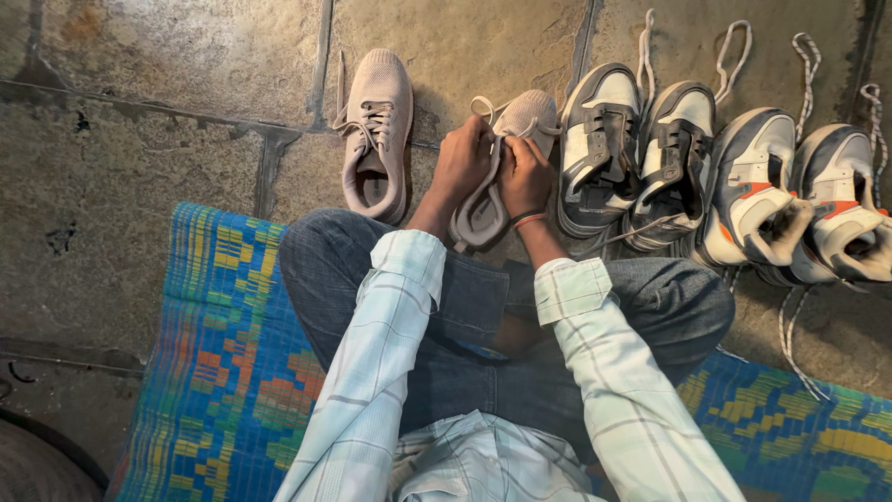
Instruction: The person sits on a mat and unlaces a pair of light-colored sneakers, then relaces them. They pull the laces out of the eyelets, place the shoe aside, and then rethread the laces through the eyelets and tie them.
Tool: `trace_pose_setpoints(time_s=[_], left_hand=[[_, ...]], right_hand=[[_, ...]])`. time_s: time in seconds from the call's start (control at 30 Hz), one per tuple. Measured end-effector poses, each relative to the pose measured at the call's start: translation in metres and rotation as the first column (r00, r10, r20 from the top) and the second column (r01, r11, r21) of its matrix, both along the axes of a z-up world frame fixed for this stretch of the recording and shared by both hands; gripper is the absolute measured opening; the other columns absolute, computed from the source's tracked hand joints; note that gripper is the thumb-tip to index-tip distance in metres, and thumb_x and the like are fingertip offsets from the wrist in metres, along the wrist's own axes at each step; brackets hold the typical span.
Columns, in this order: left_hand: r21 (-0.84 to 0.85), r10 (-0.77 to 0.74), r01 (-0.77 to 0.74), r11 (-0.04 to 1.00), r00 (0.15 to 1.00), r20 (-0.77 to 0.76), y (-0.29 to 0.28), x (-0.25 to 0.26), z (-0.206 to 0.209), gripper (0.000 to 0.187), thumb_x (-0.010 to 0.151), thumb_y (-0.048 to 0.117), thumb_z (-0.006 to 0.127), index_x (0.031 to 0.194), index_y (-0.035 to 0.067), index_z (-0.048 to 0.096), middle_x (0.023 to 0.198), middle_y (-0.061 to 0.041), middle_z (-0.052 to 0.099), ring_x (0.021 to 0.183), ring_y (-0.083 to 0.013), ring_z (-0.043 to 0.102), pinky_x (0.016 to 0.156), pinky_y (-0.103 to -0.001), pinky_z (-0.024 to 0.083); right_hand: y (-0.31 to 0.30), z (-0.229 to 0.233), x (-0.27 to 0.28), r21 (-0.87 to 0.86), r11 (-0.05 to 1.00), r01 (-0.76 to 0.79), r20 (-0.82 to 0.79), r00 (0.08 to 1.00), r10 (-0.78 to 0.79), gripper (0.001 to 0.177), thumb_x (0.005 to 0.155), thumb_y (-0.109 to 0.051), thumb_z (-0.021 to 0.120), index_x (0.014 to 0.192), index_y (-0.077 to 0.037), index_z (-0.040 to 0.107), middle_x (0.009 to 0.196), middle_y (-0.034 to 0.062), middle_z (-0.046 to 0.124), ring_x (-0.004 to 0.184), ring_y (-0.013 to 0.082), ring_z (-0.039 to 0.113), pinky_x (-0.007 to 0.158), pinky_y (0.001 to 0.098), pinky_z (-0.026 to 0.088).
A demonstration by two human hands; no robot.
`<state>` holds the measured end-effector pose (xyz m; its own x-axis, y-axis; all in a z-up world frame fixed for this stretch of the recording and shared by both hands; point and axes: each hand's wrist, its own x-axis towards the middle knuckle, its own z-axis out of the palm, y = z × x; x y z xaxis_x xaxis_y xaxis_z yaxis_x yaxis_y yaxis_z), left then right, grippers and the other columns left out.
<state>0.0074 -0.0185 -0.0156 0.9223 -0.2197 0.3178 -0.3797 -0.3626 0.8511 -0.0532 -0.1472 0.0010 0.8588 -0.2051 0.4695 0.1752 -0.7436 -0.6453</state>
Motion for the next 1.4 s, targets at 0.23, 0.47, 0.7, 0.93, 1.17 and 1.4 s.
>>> trace_pose_setpoints(time_s=[0.23,0.47,0.7,0.93,1.17,1.4], left_hand=[[-0.129,0.109,-0.128,0.983,0.984,-0.144,-0.001,0.000,-0.002,0.011,0.096,0.011,0.062,0.100,0.004,0.054,0.080,-0.021,0.071,0.074,-0.0412,0.071,0.061,-0.048,0.055],[-0.183,0.111,-0.169,0.969,0.951,-0.290,-0.001,0.002,-0.008,0.010,0.103,0.013,0.057,0.103,0.004,0.053,0.079,-0.014,0.076,0.061,-0.0286,0.076,0.056,-0.038,0.058],[-0.568,0.043,-0.205,0.797,0.957,-0.286,0.008,0.027,0.015,0.003,0.108,0.005,0.056,0.109,0.003,0.057,0.104,-0.012,0.072,0.086,-0.0166,0.069,0.073,-0.032,0.061],[-0.609,0.219,-0.400,0.685,0.910,-0.352,0.044,0.033,0.061,0.057,0.099,0.001,0.054,0.147,0.017,0.027,0.127,-0.004,0.062,0.091,-0.0132,0.067,0.075,-0.028,0.061],[-0.025,0.075,-0.079,0.997,0.988,-0.136,0.017,0.009,0.059,0.035,0.094,0.008,0.069,0.128,0.012,0.065,0.125,-0.008,0.073,0.104,-0.0203,0.073,0.086,-0.034,0.061],[0.208,-0.247,0.232,0.950,0.968,0.049,0.005,-0.006,0.050,0.057,0.071,0.019,0.084,0.122,0.004,0.065,0.124,-0.021,0.062,0.112,-0.0405,0.061,0.094,-0.046,0.050]], right_hand=[[-0.013,0.004,0.015,-0.019,0.989,-0.149,-0.096,0.984,0.147,0.009,0.095,-0.004,0.067,0.102,-0.002,0.072,0.095,0.0184,0.072,0.088,0.0400,0.070,0.073,0.0450,0.054],[-0.019,-0.015,0.015,0.124,0.988,-0.095,-0.167,0.979,0.116,0.007,0.093,-0.008,0.071,0.097,-0.001,0.071,0.090,0.0195,0.072,0.083,0.0342,0.073,0.071,0.0381,0.054],[-0.051,-0.035,0.022,0.587,0.796,-0.150,-0.163,0.941,0.297,0.010,0.097,-0.009,0.073,0.100,0.000,0.073,0.091,0.0060,0.073,0.078,0.0120,0.068,0.072,0.0267,0.055],[-0.101,0.015,0.011,0.920,0.389,0.035,-0.210,0.885,0.415,0.014,0.098,-0.015,0.069,0.107,-0.005,0.070,0.082,0.0024,0.066,0.055,0.0051,0.057,0.045,0.0210,0.041],[-0.099,0.043,0.005,0.679,0.734,-0.024,-0.331,0.882,0.335,0.014,0.095,-0.011,0.069,0.106,-0.002,0.068,0.085,0.0019,0.069,0.061,0.0089,0.067,0.052,0.0223,0.050],[-0.094,0.037,0.004,0.491,0.869,-0.062,-0.616,0.681,0.396,0.018,0.096,-0.015,0.071,0.103,0.001,0.073,0.082,0.0054,0.071,0.066,0.0107,0.066,0.059,0.0264,0.052]])
